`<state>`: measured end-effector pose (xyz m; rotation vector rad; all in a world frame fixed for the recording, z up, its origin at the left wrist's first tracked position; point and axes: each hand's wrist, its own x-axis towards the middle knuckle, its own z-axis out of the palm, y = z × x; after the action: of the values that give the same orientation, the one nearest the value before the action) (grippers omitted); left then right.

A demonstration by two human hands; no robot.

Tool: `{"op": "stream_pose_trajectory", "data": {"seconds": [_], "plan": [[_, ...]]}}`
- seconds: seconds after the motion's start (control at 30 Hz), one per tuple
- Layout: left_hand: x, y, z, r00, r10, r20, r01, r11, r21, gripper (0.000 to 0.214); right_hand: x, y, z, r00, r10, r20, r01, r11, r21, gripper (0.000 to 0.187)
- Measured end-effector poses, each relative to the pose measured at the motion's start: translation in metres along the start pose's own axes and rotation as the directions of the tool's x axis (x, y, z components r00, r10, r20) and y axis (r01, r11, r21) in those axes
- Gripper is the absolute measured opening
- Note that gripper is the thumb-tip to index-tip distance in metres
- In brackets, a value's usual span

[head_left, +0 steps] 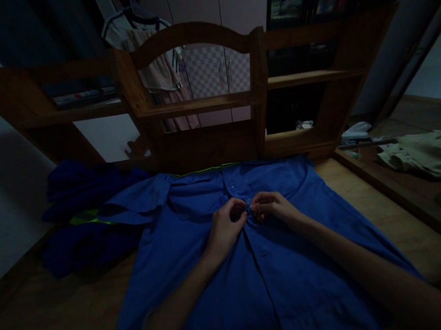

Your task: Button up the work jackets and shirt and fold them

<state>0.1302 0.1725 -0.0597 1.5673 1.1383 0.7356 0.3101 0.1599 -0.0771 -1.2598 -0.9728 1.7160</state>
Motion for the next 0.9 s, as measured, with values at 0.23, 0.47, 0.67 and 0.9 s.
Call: {"op": "stream_pose_trajectory", "data": {"seconds": [0.23, 0.47, 0.67, 0.9], "plan": [[0.003, -0.006, -0.001, 0.997, -0.079, -0.020, 0.079, 0.997, -0.007, 0.018, 0.001, 0.002, -0.001, 0.999, -0.032, 0.037, 0.032, 0.999, -0.013, 0.031], [0.004, -0.012, -0.001, 0.997, -0.077, 0.020, 0.078, 0.996, -0.035, 0.019, 0.002, 0.004, -0.002, 0.998, -0.039, 0.055, 0.042, 0.998, -0.046, 0.032], [0.003, -0.010, -0.004, 0.999, -0.044, -0.009, 0.044, 0.999, -0.004, 0.015, 0.001, 0.004, -0.002, 0.995, -0.093, 0.027, 0.095, 0.992, -0.080, 0.034], [0.005, -0.012, -0.003, 0.997, -0.073, -0.030, 0.072, 0.997, -0.009, 0.016, 0.002, -0.001, 0.000, 0.977, -0.172, -0.129, 0.161, 0.983, -0.092, 0.032]]}}
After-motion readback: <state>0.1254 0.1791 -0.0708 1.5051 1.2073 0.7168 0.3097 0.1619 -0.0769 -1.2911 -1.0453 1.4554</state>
